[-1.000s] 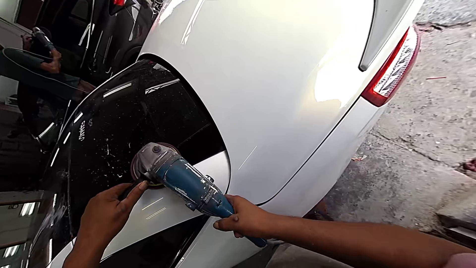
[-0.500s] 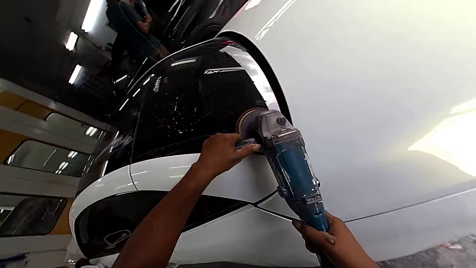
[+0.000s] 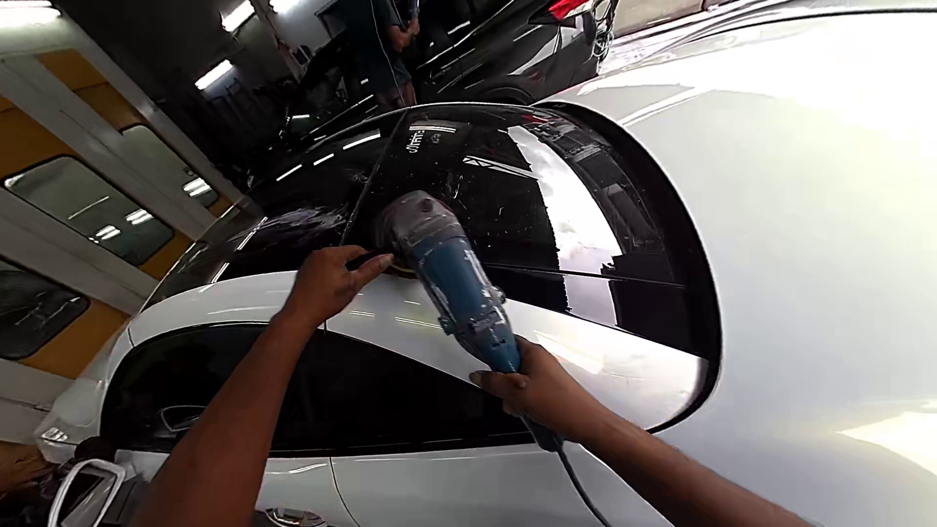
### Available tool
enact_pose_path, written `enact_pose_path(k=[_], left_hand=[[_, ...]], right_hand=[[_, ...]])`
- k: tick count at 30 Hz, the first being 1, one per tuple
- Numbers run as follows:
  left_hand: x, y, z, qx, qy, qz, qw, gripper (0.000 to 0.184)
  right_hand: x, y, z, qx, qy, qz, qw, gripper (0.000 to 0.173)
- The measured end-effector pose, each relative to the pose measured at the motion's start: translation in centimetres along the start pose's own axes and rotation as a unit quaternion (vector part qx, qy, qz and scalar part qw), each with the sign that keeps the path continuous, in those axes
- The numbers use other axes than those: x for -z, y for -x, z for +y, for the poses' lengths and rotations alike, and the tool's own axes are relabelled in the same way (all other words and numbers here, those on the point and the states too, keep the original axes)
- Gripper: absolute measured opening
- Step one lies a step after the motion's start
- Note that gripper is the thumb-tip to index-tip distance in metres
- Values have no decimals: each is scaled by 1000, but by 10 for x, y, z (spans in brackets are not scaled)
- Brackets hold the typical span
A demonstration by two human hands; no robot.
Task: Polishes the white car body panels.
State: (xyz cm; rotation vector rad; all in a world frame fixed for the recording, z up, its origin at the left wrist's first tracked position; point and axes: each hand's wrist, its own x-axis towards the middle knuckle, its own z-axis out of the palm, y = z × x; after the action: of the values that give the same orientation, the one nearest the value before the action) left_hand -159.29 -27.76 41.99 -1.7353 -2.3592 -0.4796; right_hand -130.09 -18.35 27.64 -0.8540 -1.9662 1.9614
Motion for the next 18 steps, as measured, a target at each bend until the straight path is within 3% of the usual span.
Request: enact_pose_path(k=[4, 8, 12, 18], left_hand=[[33, 26, -88, 41, -8, 53, 998, 59], [28, 35, -98, 56, 27, 84, 995, 60], [-4, 23, -32, 27, 39, 52, 998, 59], [-83, -8, 113, -93, 47, -33, 994, 50]], right_hand=[[-50, -50, -44, 51, 109, -39, 992, 56], [-53, -58, -53, 72, 176, -8, 982, 50], [-5, -18, -11, 32, 155, 20, 987, 49], [84, 82, 87, -57, -38, 104, 992, 39]])
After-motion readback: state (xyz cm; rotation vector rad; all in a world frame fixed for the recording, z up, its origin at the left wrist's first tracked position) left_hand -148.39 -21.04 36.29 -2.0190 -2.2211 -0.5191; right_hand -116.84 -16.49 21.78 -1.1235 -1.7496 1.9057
